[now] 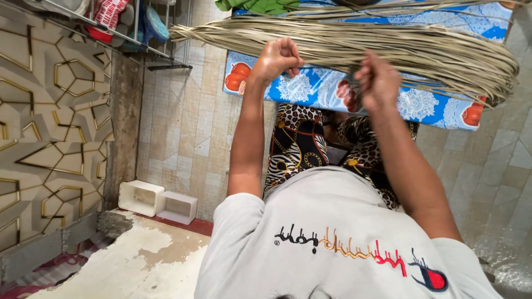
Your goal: Preparing long natural fibers by sorting, stripping, and aligning them for further use.
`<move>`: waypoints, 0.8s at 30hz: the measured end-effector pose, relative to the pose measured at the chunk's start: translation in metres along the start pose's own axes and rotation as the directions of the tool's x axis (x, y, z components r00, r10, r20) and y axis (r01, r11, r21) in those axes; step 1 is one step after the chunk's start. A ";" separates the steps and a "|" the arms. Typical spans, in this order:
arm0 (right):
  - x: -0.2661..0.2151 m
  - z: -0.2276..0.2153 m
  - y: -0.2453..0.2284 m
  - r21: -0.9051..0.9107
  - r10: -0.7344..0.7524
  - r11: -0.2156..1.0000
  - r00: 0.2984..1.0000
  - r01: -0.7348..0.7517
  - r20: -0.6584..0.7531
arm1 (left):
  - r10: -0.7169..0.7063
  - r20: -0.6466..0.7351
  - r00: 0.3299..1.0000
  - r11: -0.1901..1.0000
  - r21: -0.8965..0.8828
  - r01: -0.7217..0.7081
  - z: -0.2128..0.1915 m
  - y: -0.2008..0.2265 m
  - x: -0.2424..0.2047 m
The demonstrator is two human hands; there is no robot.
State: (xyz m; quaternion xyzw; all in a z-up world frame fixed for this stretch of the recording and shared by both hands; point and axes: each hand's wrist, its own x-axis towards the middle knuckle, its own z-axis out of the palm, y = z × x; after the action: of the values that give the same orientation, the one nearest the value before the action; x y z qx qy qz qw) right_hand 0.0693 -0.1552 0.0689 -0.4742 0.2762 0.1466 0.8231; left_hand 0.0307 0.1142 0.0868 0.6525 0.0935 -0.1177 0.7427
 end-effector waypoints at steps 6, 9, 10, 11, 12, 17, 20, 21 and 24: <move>0.044 -0.026 -0.110 -0.006 -0.179 0.984 0.972 0.180 -0.151 | 0.040 -0.132 0.990 0.998 0.048 -0.034 -0.042 0.041 0.033; 0.114 -0.064 -0.144 0.007 -0.175 0.983 0.955 0.182 -0.238 | 0.187 -0.143 0.972 0.951 0.273 -0.143 -0.055 0.024 0.073; 0.150 -0.096 -0.094 0.007 -0.175 0.983 0.955 0.182 -0.238 | 0.187 -0.143 0.972 0.951 0.273 -0.143 -0.057 0.015 0.086; 0.216 -0.133 -0.104 0.065 -0.137 0.987 0.980 0.147 -0.141 | 0.194 -0.225 0.955 0.948 0.294 -0.123 -0.059 0.005 0.099; 0.276 -0.174 -0.160 0.120 -0.102 0.987 0.994 0.107 -0.043 | 0.201 -0.302 0.932 0.944 0.313 -0.102 -0.060 -0.005 0.114; 0.398 -0.259 -0.174 0.222 -0.058 0.972 0.995 0.076 -0.086 | 0.282 -0.396 0.874 0.847 0.531 -0.033 -0.077 -0.041 0.153; 0.378 -0.250 -0.162 -0.035 -0.129 0.991 0.988 0.127 -0.085 | 0.254 -0.469 0.846 0.817 0.572 0.072 -0.080 -0.045 0.156; 0.365 -0.245 -0.157 -0.222 -0.145 0.967 0.987 0.128 -0.065 | 0.270 -0.480 0.835 0.809 0.583 0.073 -0.080 -0.044 0.155; 0.280 -0.181 -0.148 -0.456 -0.248 0.882 0.941 0.122 -0.229 | 0.314 -0.502 0.806 0.786 0.614 0.076 -0.078 -0.042 0.148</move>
State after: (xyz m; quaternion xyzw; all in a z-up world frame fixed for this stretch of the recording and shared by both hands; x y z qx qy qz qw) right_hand 0.3119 -0.3916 -0.0657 -0.6861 0.3032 0.0558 0.6590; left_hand 0.1609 0.1791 -0.0064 0.8638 0.2288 0.1128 0.4345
